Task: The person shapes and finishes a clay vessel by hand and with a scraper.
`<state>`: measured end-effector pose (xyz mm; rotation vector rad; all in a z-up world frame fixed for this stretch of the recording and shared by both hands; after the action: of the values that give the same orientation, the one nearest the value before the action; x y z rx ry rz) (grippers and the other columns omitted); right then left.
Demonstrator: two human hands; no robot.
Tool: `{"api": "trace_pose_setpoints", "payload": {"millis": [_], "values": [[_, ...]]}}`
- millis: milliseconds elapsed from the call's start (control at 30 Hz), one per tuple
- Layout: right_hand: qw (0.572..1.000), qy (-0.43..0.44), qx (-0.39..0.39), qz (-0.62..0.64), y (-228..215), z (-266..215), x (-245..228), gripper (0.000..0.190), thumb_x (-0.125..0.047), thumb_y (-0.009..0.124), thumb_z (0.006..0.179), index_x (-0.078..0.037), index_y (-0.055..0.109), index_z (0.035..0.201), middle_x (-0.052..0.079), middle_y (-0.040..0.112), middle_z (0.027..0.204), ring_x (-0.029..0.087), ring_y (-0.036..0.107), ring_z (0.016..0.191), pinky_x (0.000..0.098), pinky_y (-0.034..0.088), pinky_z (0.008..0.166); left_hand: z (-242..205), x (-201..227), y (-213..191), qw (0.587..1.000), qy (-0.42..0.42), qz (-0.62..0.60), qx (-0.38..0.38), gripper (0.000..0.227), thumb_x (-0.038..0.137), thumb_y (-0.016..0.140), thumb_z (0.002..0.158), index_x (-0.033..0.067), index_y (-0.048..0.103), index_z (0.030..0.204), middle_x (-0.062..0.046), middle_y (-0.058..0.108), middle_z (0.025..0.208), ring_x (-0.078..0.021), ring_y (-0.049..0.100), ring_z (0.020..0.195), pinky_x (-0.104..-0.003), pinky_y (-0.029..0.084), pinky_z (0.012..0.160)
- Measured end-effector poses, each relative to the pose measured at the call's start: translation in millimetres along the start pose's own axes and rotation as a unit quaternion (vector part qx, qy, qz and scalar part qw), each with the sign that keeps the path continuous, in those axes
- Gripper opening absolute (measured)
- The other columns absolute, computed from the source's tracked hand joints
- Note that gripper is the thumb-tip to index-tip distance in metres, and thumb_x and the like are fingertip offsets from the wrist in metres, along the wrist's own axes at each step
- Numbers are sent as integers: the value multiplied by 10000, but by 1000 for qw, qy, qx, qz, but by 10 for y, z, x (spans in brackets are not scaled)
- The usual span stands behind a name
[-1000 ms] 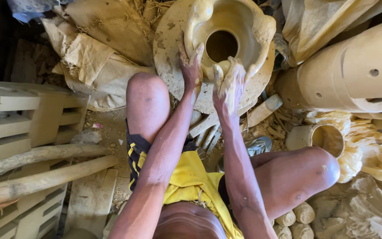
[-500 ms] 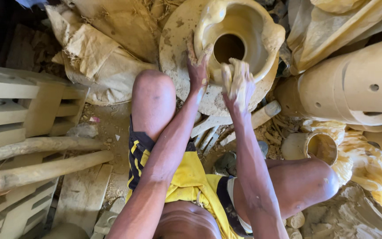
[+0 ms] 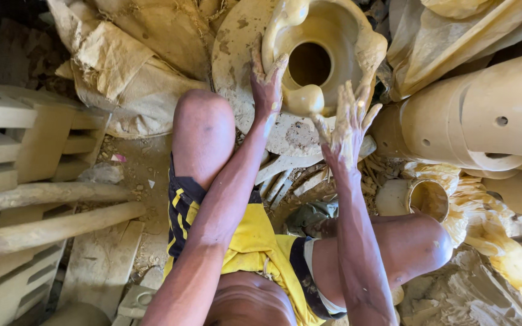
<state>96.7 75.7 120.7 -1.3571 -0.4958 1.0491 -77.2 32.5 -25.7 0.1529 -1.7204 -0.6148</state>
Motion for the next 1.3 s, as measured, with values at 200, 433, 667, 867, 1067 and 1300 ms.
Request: {"api": "trace_pose_setpoints", "payload": {"millis": [200,433,667,867,1067,1300], "values": [[989,-19,-21,145,182,302,-234,660,-396,615,1069,53,439,1520,286,503,1499,464,398,1451,564,232,1241,190,-552,-215,998,49,21,-20,476,38,662,972,-69,503,1408,-218,644,1326,-276,659,1169,-389,529,1044],[997,-54,-3,58,238,262,-261,515,-285,652,1078,78,495,1409,250,634,1269,424,613,1226,586,284,1262,192,-737,-261,995,-30,93,-2,459,74,632,1015,-70,499,1430,-243,640,1366,-312,655,1202,-386,515,1055],[998,17,-34,50,212,60,-235,734,-511,615,1058,58,432,1483,261,565,1441,406,420,1497,552,181,1273,117,-415,-111,999,32,-2,-3,497,71,738,966,-68,546,1403,-256,684,1313,-322,678,1155,-395,544,1031],[999,33,-24,-26,268,-220,-264,842,-540,597,1034,-9,298,1615,170,334,1696,374,95,1604,620,-18,1273,86,-30,-8,999,36,7,4,645,125,760,911,-26,461,1463,-204,656,1313,-288,682,1147,-396,572,1009],[999,6,45,11,336,-95,-308,850,-492,633,1079,16,250,1642,204,378,1679,448,148,1600,595,-13,1296,172,-425,-118,983,3,182,26,620,225,800,924,-13,510,1417,-216,687,1300,-329,710,1159,-436,562,1057],[989,12,38,139,417,388,-332,263,-234,609,1079,-41,617,1257,172,651,1234,300,681,1090,439,611,931,299,-1178,-270,945,84,307,68,810,280,830,852,-64,395,1442,-286,580,1331,-394,621,1172,-489,498,1002]]}}
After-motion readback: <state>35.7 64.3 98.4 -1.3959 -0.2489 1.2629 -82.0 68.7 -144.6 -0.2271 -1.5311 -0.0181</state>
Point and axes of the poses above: each hand's wrist, its own z-axis towards the middle knuckle, its own y-axis out of the palm, x = y × z, the point moved 2 cm from there along z, towards the middle knuckle
